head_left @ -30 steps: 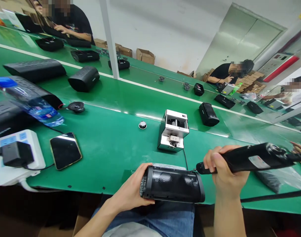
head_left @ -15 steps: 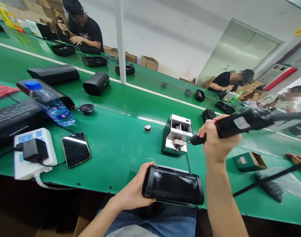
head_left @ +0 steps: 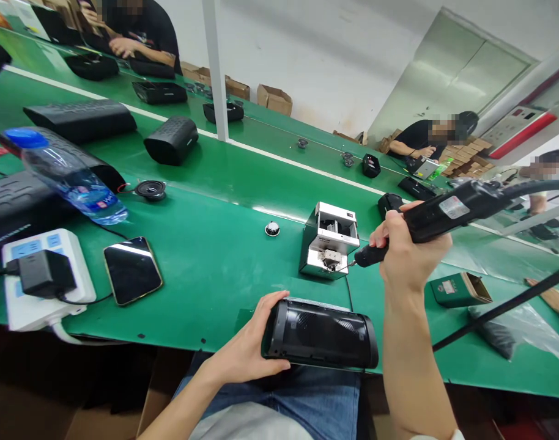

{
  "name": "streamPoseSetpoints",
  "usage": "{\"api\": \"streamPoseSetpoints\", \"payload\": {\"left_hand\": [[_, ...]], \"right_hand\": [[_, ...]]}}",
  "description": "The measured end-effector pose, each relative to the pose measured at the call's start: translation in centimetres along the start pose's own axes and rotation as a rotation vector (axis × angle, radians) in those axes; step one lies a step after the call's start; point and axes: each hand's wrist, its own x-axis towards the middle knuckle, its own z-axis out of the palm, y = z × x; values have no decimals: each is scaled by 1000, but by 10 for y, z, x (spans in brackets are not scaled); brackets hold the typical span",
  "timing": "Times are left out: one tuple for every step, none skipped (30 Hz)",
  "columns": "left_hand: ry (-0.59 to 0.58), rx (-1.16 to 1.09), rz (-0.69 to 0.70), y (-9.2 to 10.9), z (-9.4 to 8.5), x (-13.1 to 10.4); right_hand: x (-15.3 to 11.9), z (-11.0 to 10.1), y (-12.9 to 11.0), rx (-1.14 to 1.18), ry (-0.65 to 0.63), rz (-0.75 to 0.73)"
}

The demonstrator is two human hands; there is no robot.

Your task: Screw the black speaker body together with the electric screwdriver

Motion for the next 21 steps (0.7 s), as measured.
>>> {"api": "streamPoseSetpoints", "payload": {"left_hand": [[-2, 1, -4, 0, 0, 0], [-3, 1, -5, 1, 0, 0], [-5, 1, -6, 1, -1, -1], [-6, 1, -4, 1, -1, -1], [-8, 1, -4, 2, -1, -1], [-10, 2, -5, 2, -1, -1], [-11, 5, -9, 3, -2, 0], [-13, 10, -13, 3, -2, 0], [-15, 15, -16, 3, -2, 0], [-15, 19, -18, 3, -3, 0], [-16, 23, -18, 3, -3, 0], [-17, 26, -15, 3, -3, 0], [-16, 28, -12, 2, -2, -1], [-15, 30, -10, 2, -2, -1], [-14, 33, -9, 1, -2, -2], [-12, 37, -9, 1, -2, -2], [-11, 41, -7, 1, -2, -2], [-11, 45, -3, 1, -2, -2], [-12, 49, 2, 1, -2, -1], [-13, 54, 7, 1, -2, 0], [-9, 60, 11, 1, -2, 0]], "right_hand": [[-1, -4, -5, 4, -1, 8], [-2, -9, -11, 8, 3, 10], [-2, -16, -18, 10, 11, 7], [-2, -23, -26, 7, 23, 3], [-2, -31, -34, -1, 35, -4], [-2, -39, -42, -11, 48, -14], [-2, -48, -49, -25, 58, -25], [-3, -56, -55, -40, 64, -37], [-3, -63, -61, -58, 71, -46], [-4, -68, -65, -76, 80, -56], [-5, -73, -68, -96, 89, -62], [-6, -77, -70, -115, 102, -62], [-7, -79, -72, -126, 108, -62], [-8, -81, -72, -131, 114, -64], [-9, -81, -72, -132, 111, -61], [-10, -82, -71, -129, 101, -55], [-11, -82, -69, -127, 88, -45], [-11, -82, -67, -127, 70, -33], [-13, -83, -64, -130, 49, -18], [-15, -85, -60, -133, 31, -5], [-19, -87, -55, -131, 15, 8]]}}
